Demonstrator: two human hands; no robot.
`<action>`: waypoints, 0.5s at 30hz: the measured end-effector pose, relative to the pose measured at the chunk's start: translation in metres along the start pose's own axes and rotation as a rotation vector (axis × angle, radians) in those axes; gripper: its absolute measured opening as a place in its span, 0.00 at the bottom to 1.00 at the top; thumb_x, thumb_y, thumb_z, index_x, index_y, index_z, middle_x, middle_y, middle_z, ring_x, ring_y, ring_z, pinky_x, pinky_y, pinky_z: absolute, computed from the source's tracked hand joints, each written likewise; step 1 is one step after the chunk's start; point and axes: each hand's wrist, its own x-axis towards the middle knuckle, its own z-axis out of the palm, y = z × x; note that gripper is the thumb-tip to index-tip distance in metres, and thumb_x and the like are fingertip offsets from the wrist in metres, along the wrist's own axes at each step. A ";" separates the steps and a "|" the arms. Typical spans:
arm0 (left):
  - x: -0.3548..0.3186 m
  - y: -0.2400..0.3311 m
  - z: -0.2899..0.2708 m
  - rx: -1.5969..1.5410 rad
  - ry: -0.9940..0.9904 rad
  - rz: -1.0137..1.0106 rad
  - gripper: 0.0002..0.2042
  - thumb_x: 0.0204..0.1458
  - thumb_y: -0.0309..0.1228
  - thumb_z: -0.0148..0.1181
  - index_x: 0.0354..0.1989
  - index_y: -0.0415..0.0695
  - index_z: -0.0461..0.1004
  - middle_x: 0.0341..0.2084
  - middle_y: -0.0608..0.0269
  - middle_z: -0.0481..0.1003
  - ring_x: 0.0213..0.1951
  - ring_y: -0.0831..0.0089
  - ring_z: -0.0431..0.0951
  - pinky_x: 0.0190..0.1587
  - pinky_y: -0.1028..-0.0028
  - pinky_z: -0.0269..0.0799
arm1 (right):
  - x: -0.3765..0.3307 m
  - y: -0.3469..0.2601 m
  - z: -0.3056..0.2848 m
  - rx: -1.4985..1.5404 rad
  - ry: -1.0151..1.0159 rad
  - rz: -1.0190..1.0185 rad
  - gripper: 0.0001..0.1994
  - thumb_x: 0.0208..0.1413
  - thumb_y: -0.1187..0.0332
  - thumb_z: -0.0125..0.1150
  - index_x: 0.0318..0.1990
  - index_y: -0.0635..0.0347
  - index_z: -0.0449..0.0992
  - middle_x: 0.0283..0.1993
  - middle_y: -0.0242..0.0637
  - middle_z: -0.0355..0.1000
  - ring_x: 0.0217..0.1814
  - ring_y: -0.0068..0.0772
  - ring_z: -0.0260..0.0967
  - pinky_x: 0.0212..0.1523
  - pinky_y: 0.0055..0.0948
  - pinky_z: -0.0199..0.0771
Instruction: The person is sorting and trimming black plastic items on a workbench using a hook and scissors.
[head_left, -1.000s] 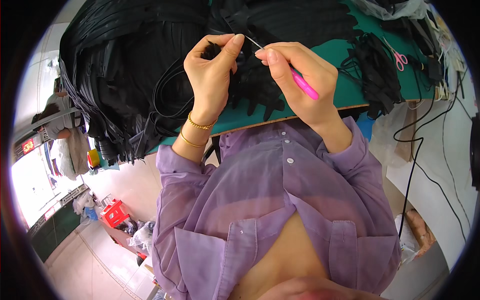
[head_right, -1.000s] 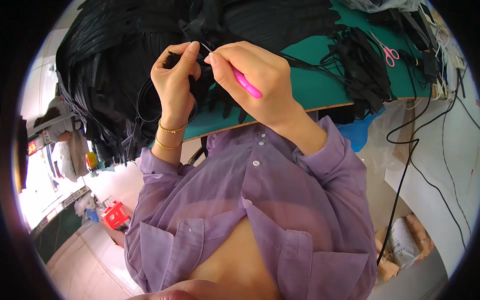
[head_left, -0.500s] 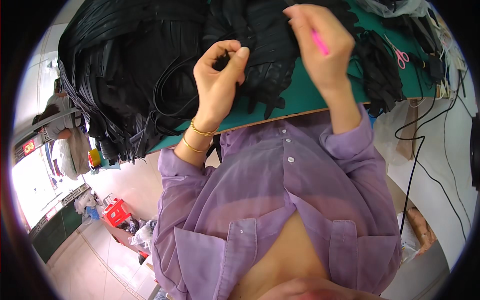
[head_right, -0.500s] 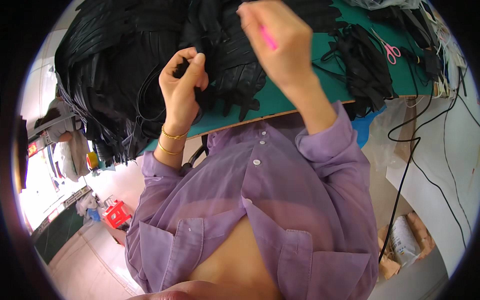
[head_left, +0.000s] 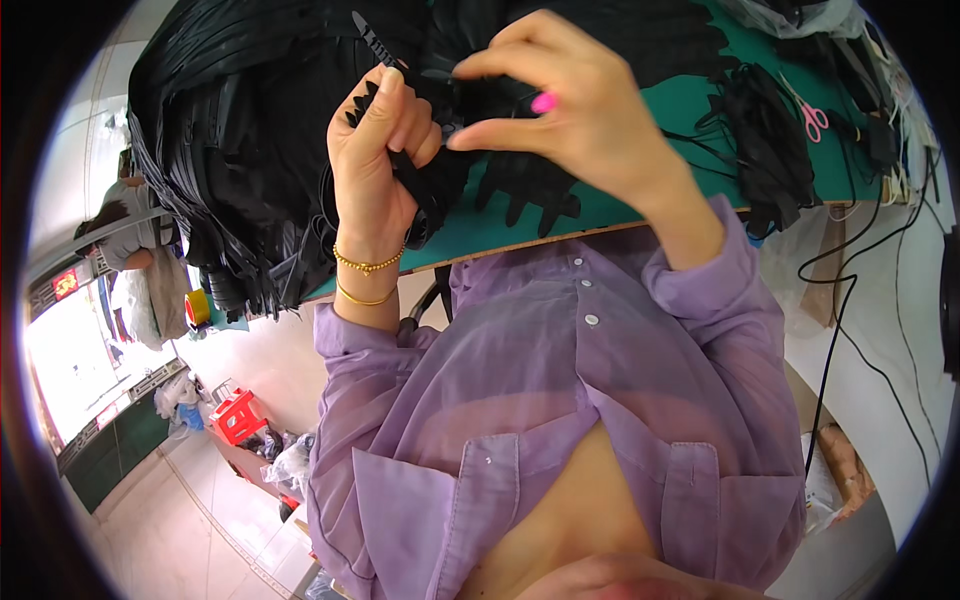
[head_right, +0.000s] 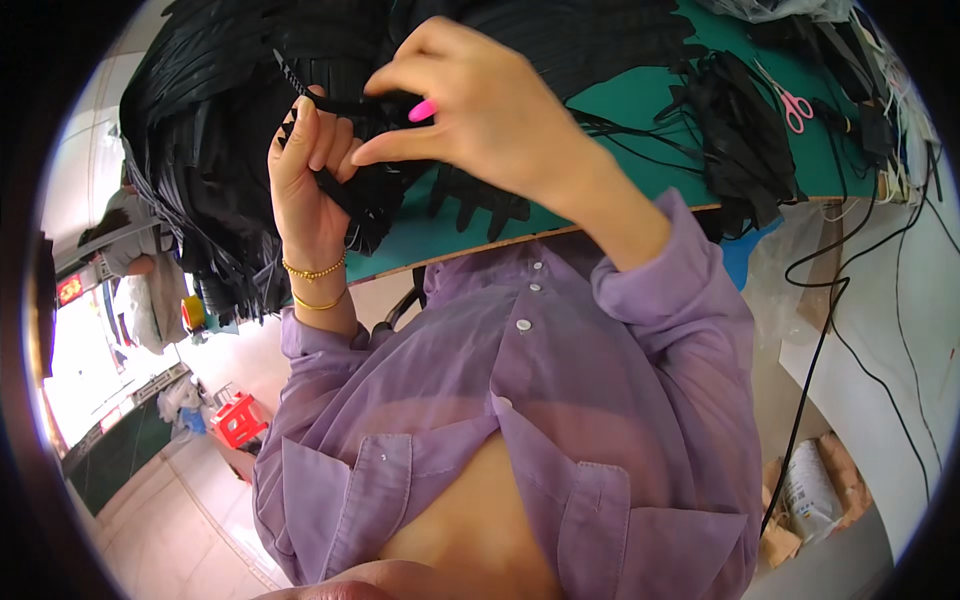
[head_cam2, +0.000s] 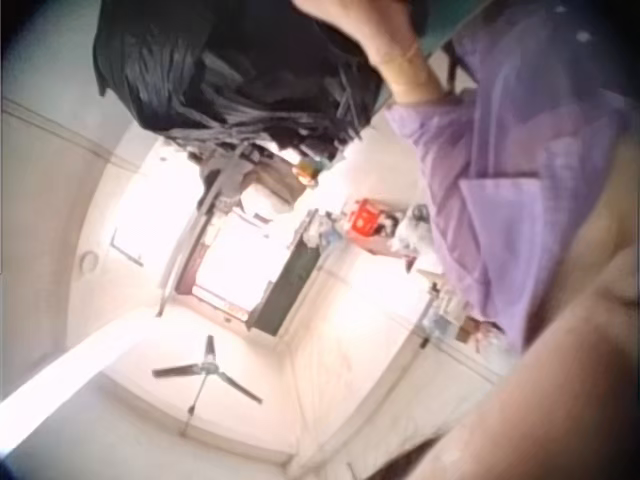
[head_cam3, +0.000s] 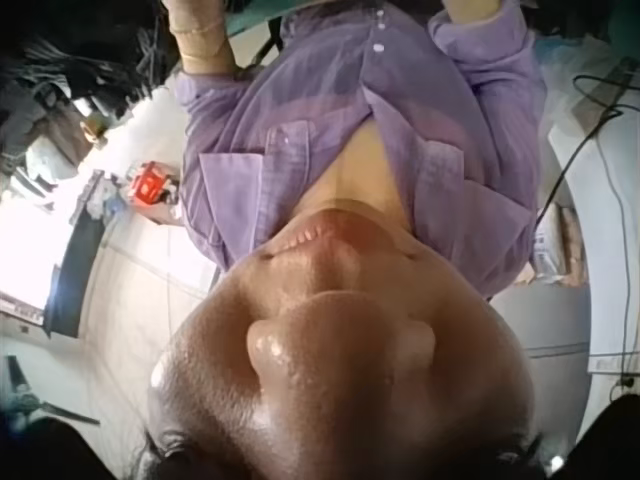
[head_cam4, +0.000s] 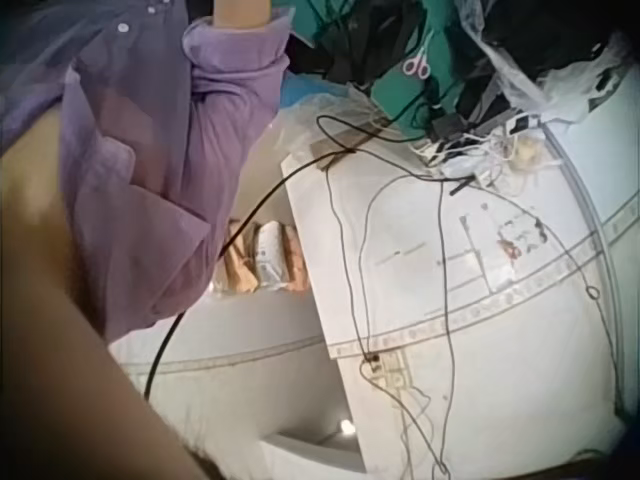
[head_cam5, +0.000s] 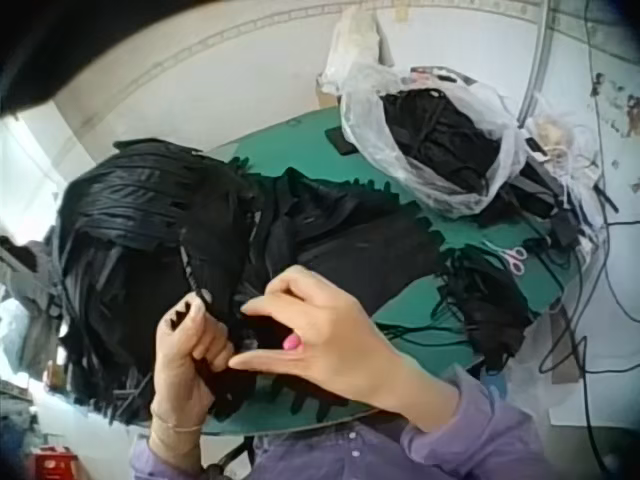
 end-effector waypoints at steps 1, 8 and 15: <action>-0.001 0.001 0.002 0.014 0.013 0.006 0.07 0.61 0.31 0.51 0.35 0.41 0.71 0.13 0.76 0.54 0.15 0.85 0.49 0.18 0.81 0.45 | -0.002 0.011 0.012 -0.057 0.022 -0.075 0.08 0.45 0.66 0.67 0.29 0.59 0.77 0.29 0.34 0.70 0.32 0.36 0.70 0.33 0.32 0.71; -0.003 0.028 -0.034 -0.388 -0.088 0.022 0.09 0.62 0.30 0.47 0.41 0.38 0.71 0.14 0.76 0.53 0.16 0.86 0.47 0.18 0.82 0.44 | 0.007 0.026 -0.021 -0.197 0.065 0.031 0.07 0.52 0.73 0.61 0.24 0.63 0.72 0.22 0.30 0.65 0.24 0.25 0.64 0.25 0.27 0.63; -0.002 0.060 -0.056 -0.766 -0.208 0.057 0.10 0.63 0.32 0.46 0.38 0.37 0.66 0.14 0.73 0.55 0.16 0.85 0.50 0.20 0.82 0.48 | -0.021 0.058 -0.077 -0.538 0.083 0.250 0.06 0.51 0.67 0.61 0.30 0.61 0.76 0.30 0.37 0.73 0.33 0.38 0.71 0.35 0.30 0.69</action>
